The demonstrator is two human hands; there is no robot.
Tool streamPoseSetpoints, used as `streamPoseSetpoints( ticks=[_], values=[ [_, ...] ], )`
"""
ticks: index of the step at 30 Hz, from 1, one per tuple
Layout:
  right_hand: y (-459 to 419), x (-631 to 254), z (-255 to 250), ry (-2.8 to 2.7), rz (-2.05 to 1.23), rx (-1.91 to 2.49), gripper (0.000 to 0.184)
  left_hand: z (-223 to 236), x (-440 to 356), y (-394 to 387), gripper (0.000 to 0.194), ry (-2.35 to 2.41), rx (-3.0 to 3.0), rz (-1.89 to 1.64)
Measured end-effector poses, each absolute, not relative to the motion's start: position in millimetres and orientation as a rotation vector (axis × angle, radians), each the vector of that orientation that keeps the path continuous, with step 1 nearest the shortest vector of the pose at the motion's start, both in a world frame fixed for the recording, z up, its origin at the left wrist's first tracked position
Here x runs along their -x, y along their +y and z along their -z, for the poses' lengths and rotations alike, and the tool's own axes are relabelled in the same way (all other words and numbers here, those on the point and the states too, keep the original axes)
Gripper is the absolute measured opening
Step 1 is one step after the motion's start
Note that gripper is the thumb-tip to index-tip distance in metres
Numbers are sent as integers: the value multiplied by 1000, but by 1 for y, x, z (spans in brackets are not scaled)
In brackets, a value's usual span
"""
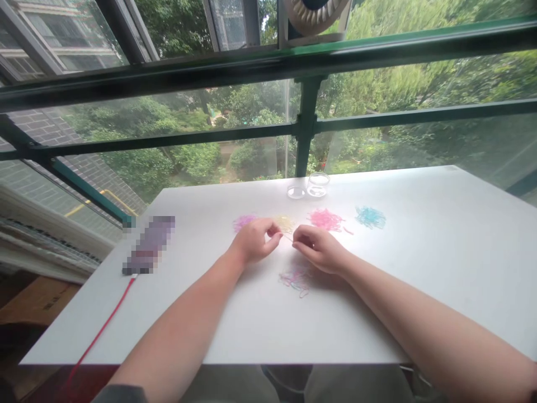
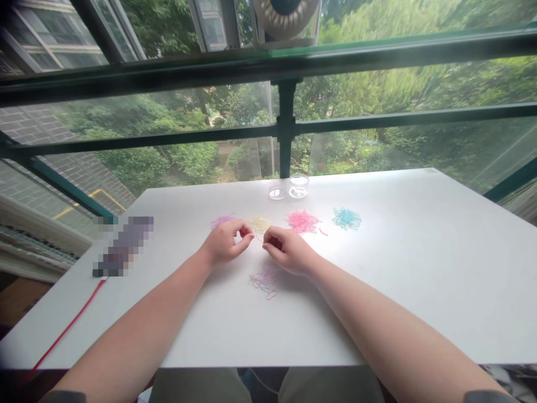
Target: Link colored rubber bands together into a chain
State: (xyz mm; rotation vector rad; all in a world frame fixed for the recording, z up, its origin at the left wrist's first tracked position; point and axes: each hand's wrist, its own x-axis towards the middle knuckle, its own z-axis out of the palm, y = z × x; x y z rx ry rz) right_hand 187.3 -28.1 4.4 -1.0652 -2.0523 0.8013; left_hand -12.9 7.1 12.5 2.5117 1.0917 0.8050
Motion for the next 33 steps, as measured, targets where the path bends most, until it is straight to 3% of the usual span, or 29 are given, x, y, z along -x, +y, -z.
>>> streamPoseSetpoints(
  ticks=[7,24,33],
  values=[
    [-21,-187,1,-1974,-735,1156,5,-11,8,4,11,919,-2495,-784],
    [-12,-190,5,-1887,-621,1283,5,-11,11,8,11,1011,-2417,-679],
    [-19,-187,2,-2036,-720,1098,3,-11,12,8,13,1016,-2402,-690]
  ],
)
